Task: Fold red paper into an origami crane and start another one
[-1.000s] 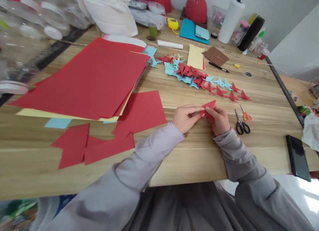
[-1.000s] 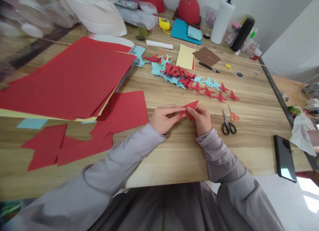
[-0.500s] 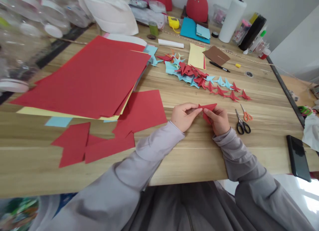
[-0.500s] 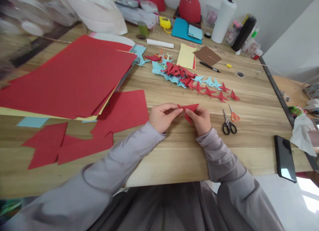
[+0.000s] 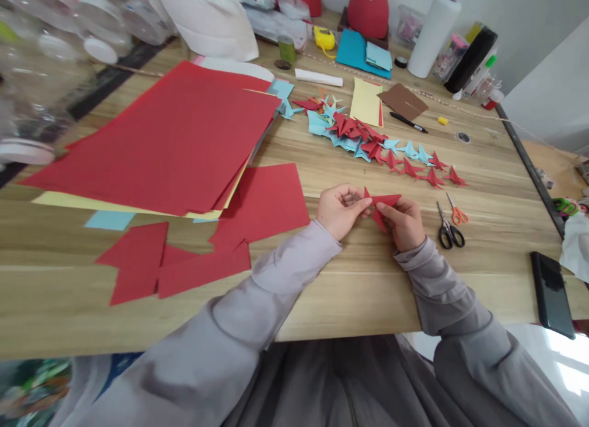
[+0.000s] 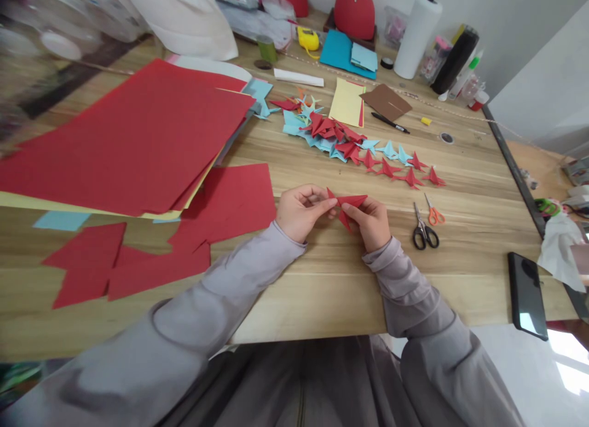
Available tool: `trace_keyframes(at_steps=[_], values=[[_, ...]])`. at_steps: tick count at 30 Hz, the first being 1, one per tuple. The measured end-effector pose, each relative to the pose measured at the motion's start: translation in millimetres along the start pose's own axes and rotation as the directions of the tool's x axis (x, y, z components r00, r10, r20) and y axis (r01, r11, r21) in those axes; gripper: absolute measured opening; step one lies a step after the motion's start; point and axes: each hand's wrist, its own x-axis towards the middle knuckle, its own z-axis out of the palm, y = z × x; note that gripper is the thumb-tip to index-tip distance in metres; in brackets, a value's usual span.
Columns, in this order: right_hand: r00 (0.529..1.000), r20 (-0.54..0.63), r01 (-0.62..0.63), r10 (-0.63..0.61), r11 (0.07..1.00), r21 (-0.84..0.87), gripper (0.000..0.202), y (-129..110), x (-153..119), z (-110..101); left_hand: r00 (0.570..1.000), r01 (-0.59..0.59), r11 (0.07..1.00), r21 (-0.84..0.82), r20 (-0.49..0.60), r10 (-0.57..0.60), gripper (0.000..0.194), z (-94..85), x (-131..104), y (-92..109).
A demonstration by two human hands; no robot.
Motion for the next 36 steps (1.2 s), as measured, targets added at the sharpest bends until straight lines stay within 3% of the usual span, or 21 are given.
trace_keyframes(at_steps=[8,15,21,36], values=[[0.998,0.054,0.033,-0.028,0.994,-0.102,0.026,-3.9,-1.8,2.3,1.0,-0.009,1.0,-0.003,0.005,0.009,0.028,-0.2,-0.4,-0.1],[0.998,0.02,0.057,-0.056,0.994,-0.091,0.025,-0.9,-0.2,0.2,1.0,-0.026,1.0,0.002,-0.002,0.026,0.028,-0.4,0.4,-2.4],[0.996,0.072,0.052,-0.046,0.995,-0.082,0.023,-4.0,-0.9,2.1,0.999,-0.04,0.999,0.025,-0.005,0.04,0.029,-0.3,0.9,-2.6],[0.996,0.067,0.068,-0.058,0.987,-0.148,0.026,0.3,-0.4,0.2,1.0,-0.012,0.999,0.03,-0.015,0.012,0.022,0.0,0.8,-2.3]])
